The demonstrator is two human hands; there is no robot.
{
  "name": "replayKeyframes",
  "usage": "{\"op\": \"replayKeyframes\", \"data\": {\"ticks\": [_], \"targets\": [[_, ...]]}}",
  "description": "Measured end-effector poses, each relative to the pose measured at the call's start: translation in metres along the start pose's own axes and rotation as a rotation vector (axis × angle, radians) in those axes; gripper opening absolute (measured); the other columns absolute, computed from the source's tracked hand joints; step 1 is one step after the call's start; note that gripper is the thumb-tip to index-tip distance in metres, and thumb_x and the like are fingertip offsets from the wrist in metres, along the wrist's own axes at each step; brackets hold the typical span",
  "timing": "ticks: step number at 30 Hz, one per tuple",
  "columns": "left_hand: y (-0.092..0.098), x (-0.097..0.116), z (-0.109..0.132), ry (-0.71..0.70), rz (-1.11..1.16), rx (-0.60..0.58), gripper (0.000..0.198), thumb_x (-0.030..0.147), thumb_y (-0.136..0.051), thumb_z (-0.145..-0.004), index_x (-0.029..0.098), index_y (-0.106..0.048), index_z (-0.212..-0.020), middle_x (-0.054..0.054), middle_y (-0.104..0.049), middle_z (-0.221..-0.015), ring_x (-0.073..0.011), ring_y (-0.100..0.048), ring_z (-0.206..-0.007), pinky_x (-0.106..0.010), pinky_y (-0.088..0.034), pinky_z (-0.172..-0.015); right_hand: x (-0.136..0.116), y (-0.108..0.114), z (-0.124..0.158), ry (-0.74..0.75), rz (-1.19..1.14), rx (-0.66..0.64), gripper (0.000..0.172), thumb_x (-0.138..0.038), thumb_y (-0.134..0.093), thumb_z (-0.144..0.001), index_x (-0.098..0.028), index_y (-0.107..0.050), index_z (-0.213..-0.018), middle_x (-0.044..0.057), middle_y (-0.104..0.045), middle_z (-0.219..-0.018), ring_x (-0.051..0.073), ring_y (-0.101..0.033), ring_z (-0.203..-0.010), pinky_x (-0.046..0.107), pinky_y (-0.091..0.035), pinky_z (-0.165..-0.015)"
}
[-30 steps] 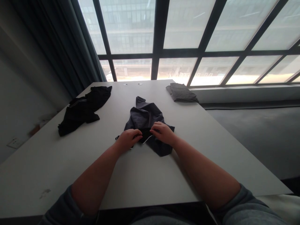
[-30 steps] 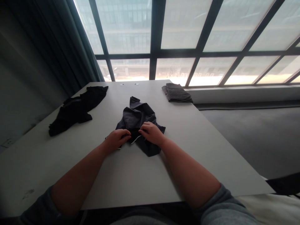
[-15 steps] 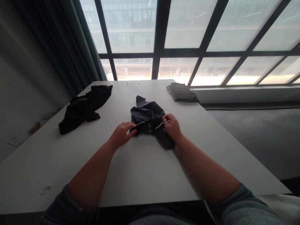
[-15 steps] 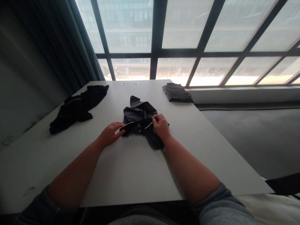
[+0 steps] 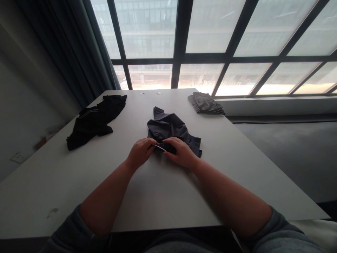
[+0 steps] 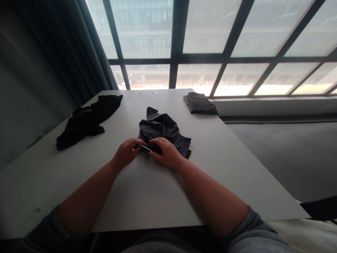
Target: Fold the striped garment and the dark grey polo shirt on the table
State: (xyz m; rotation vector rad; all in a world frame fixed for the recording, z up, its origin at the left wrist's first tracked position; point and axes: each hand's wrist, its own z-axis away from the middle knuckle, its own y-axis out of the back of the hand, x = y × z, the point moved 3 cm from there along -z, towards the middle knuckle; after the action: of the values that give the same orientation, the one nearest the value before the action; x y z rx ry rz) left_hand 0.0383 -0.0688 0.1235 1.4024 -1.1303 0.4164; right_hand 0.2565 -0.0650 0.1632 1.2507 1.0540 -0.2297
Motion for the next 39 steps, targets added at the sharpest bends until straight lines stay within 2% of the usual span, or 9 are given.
{"op": "replayKeyframes", "data": {"ticks": [8, 14, 16, 21, 26, 29, 32, 35, 39], "targets": [[0.0, 0.009, 0.001, -0.018, 0.021, 0.002, 0.006, 0.021, -0.063, -0.093, 0.024, -0.061, -0.098, -0.003, -0.075, -0.099, -0.0218, -0.07, -0.091, -0.038, -0.051, -0.087, 0.011, -0.005, 0.002, -0.057, -0.031, -0.028, 0.031, -0.007, -0.055, -0.085, -0.021, -0.069, -0.109, 0.007, -0.074, -0.106, 0.022, -0.068, -0.099, 0.034, -0.052, -0.092], [0.002, 0.008, 0.003, -0.037, 0.071, -0.128, 0.033, 0.011, -0.066, -0.08, 0.024, -0.063, -0.111, -0.002, -0.073, -0.102, -0.0212, -0.07, -0.094, -0.037, -0.051, -0.093, 0.018, 0.013, 0.002, -0.072, -0.121, 0.194, 0.025, -0.005, -0.044, -0.086, -0.022, -0.062, -0.092, 0.002, -0.063, -0.09, 0.018, -0.06, -0.084, 0.03, -0.047, -0.079], [-0.003, 0.003, 0.003, -0.023, 0.046, -0.112, 0.039, 0.012, -0.069, -0.082, 0.024, -0.062, -0.118, -0.002, -0.073, -0.102, -0.0215, -0.069, -0.095, -0.039, -0.051, -0.094, 0.02, 0.014, 0.002, -0.061, -0.14, 0.195, 0.024, -0.006, -0.043, -0.087, -0.023, -0.06, -0.092, 0.002, -0.061, -0.09, 0.017, -0.059, -0.084, 0.03, -0.047, -0.079], [-0.011, -0.001, 0.002, -0.071, -0.084, -0.113, 0.013, 0.013, -0.067, -0.088, 0.024, -0.065, -0.094, -0.004, -0.074, -0.1, -0.024, -0.065, -0.1, -0.041, -0.05, -0.094, 0.018, 0.008, 0.004, -0.04, -0.124, 0.085, 0.021, -0.011, -0.044, -0.093, -0.023, -0.059, -0.099, 0.004, -0.063, -0.094, 0.018, -0.06, -0.085, 0.03, -0.047, -0.081], [0.0, 0.009, -0.001, -0.038, 0.029, 0.111, 0.012, 0.012, -0.064, -0.088, 0.023, -0.058, -0.088, -0.005, -0.073, -0.106, -0.0212, -0.066, -0.1, -0.039, -0.054, -0.091, 0.011, 0.008, 0.003, -0.121, -0.1, 0.027, 0.01, -0.027, -0.05, -0.101, -0.023, -0.057, -0.105, 0.003, -0.067, -0.091, 0.018, -0.06, -0.078, 0.029, -0.048, -0.075], [0.005, 0.015, 0.001, 0.022, 0.11, 0.236, 0.019, 0.011, -0.063, -0.084, 0.024, -0.049, -0.083, -0.005, -0.073, -0.108, -0.0203, -0.069, -0.101, -0.038, -0.056, -0.089, 0.007, 0.006, 0.002, -0.098, -0.096, -0.066, 0.013, -0.031, -0.061, -0.094, -0.023, -0.057, -0.103, 0.003, -0.067, -0.092, 0.018, -0.06, -0.077, 0.029, -0.047, -0.072], [0.006, 0.018, 0.003, 0.067, 0.152, 0.264, 0.027, 0.01, -0.062, -0.081, 0.025, -0.04, -0.076, -0.005, -0.075, -0.108, -0.0199, -0.071, -0.098, -0.037, -0.058, -0.085, 0.004, 0.003, 0.002, -0.001, -0.092, -0.171, 0.018, -0.017, -0.06, -0.08, -0.023, -0.057, -0.096, 0.003, -0.065, -0.09, 0.019, -0.058, -0.078, 0.029, -0.045, -0.073], [0.008, 0.019, 0.003, 0.059, 0.128, 0.303, 0.034, 0.005, -0.059, -0.079, 0.025, -0.033, -0.07, -0.004, -0.077, -0.105, -0.0193, -0.07, -0.093, -0.036, -0.057, -0.082, 0.004, 0.003, 0.002, 0.044, -0.073, -0.154, 0.028, -0.01, -0.051, -0.066, -0.023, -0.051, -0.091, 0.003, -0.059, -0.089, 0.019, -0.054, -0.077, 0.03, -0.042, -0.071], [0.008, 0.019, 0.001, 0.015, 0.098, 0.272, 0.031, 0.002, -0.057, -0.079, 0.025, -0.036, -0.072, -0.004, -0.077, -0.106, -0.0214, -0.069, -0.1, -0.04, -0.056, -0.09, 0.006, 0.006, 0.001, 0.037, -0.088, -0.076, 0.027, -0.01, -0.052, -0.069, -0.024, -0.045, -0.09, 0.003, -0.056, -0.092, 0.019, -0.052, -0.077, 0.03, -0.043, -0.073]]}}
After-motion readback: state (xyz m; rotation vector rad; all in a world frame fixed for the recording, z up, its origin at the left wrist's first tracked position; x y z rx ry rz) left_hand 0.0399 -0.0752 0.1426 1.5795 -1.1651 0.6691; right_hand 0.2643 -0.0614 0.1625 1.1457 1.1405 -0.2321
